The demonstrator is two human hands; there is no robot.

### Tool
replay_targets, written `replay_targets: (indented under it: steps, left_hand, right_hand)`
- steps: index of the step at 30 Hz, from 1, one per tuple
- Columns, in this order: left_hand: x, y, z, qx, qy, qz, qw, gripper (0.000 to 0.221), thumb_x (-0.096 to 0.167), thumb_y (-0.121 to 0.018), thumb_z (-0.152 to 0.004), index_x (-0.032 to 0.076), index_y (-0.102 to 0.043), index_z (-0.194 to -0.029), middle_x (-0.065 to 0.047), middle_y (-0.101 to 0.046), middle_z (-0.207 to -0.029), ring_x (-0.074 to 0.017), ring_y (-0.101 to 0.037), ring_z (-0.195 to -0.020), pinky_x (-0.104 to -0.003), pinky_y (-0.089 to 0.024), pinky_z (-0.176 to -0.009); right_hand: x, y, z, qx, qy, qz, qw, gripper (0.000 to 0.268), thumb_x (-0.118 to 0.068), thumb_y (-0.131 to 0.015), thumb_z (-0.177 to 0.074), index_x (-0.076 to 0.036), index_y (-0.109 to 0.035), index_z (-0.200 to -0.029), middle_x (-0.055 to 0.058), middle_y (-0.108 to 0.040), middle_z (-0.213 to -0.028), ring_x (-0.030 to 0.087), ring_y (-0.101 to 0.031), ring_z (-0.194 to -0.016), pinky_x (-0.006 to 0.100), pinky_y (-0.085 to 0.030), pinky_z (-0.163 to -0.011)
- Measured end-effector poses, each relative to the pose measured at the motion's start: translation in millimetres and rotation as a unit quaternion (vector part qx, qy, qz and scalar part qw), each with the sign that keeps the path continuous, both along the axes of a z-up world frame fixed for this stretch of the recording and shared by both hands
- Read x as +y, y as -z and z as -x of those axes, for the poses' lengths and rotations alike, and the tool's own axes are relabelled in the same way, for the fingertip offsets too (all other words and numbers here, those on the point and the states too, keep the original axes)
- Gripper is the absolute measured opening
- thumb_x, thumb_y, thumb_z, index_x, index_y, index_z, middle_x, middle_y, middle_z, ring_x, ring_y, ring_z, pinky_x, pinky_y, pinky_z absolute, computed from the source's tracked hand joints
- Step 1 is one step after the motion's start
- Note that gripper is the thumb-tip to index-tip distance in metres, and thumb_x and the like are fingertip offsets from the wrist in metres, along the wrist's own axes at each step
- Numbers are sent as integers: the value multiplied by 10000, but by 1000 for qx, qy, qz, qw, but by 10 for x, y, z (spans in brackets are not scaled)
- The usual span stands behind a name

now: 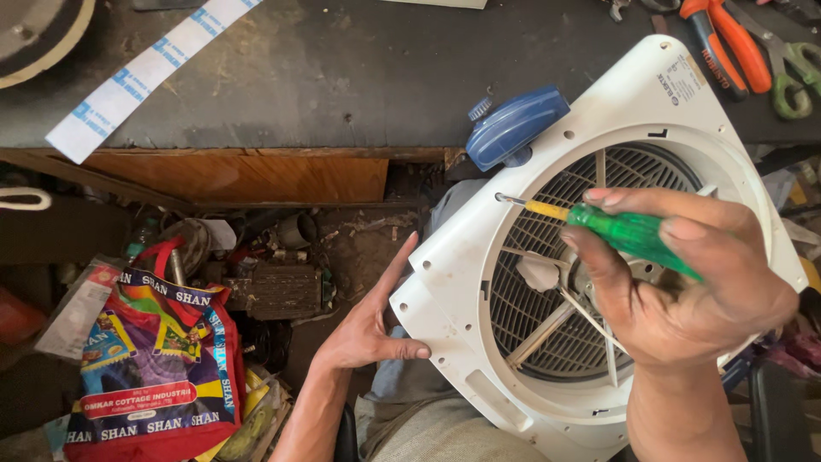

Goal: The person uses a screwdriver to tighten screws around the perimeter of a white exhaust fan that is resting on their lap. They rotate the fan to access different screw locations and continue tightening each one.

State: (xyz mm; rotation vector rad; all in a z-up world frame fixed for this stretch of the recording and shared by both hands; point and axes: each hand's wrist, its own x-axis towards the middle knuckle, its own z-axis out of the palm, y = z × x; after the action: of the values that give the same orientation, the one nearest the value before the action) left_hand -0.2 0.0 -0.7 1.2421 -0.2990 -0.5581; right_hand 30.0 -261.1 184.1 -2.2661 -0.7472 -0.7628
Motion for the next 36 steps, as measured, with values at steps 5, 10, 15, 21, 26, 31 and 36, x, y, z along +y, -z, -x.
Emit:
replay_targets:
  steps: [5,10,15,21,26,31,36]
  left_hand:
    - [-6,20,2,-11,-4,5,1000,1377,351,-969,-585,109,-181,-1689,-190,-286,-1752,-313,-201,-1649,-482,-143,-1327]
    - [-8,25,6,-9,-6,-5,1000,1391,379,-966,-567,113,-184,-1686,-188,-297,-1745,-319,-201,-1647,-494,-152,-1323]
    - [-15,32,12,-13,-6,-4,1000,1394,401,-966,-567,111,-187,-1687,-188,-288,-1750,-333,-199,-1650,-508,-150,-1326]
    - [-8,33,0,-12,-5,-6,1000,1397,430,-962,-575,115,-180,-1689,-189,-302,-1745,-337,-205,-1650,-513,-154,-1327]
    - [-9,28,2,-3,-4,-8,1000,1410,433,-961,-557,118,-177,-1686,-186,-320,-1732,-328,-220,-1640,-507,-165,-1318]
    - [-3,7,-2,-7,-4,4,1000,1385,386,-966,-584,107,-176,-1687,-183,-298,-1746,-318,-206,-1648,-490,-148,-1330]
    - [-8,-2,-11,-14,-5,10,1000,1377,360,-962,-587,98,-179,-1689,-185,-296,-1747,-311,-200,-1651,-484,-146,-1331]
  right_hand:
    - [-8,-102,-122,52,-91,-13,994,473,22,-748,-978,-157,-452,-1301,189,-650,-1138,291,-756,-1011,319,-680,-847]
    - [10,-164,-294,43,-154,-16,987,391,-1,-634,-1011,-124,-323,-1213,223,-601,-1173,268,-723,-1024,297,-670,-836]
    - [80,-137,-196,-55,11,51,997,573,-24,-794,-871,-158,-383,-1246,266,-591,-1046,244,-728,-850,313,-615,-691]
    - [-106,-124,-320,93,-194,-54,975,555,2,-643,-974,-234,-353,-1384,262,-618,-1215,149,-733,-884,186,-566,-641]
    - [-25,9,-249,-70,-40,38,996,730,-8,-713,-892,-221,-321,-1470,315,-552,-1019,210,-668,-847,252,-602,-595]
    - [-50,-97,-190,57,-52,1,997,768,4,-715,-903,-194,-207,-1444,235,-716,-1059,155,-709,-792,240,-578,-605]
    - [-88,-25,-204,68,-138,-7,988,609,32,-569,-1070,-231,-207,-1483,335,-563,-1276,316,-738,-1049,300,-669,-855]
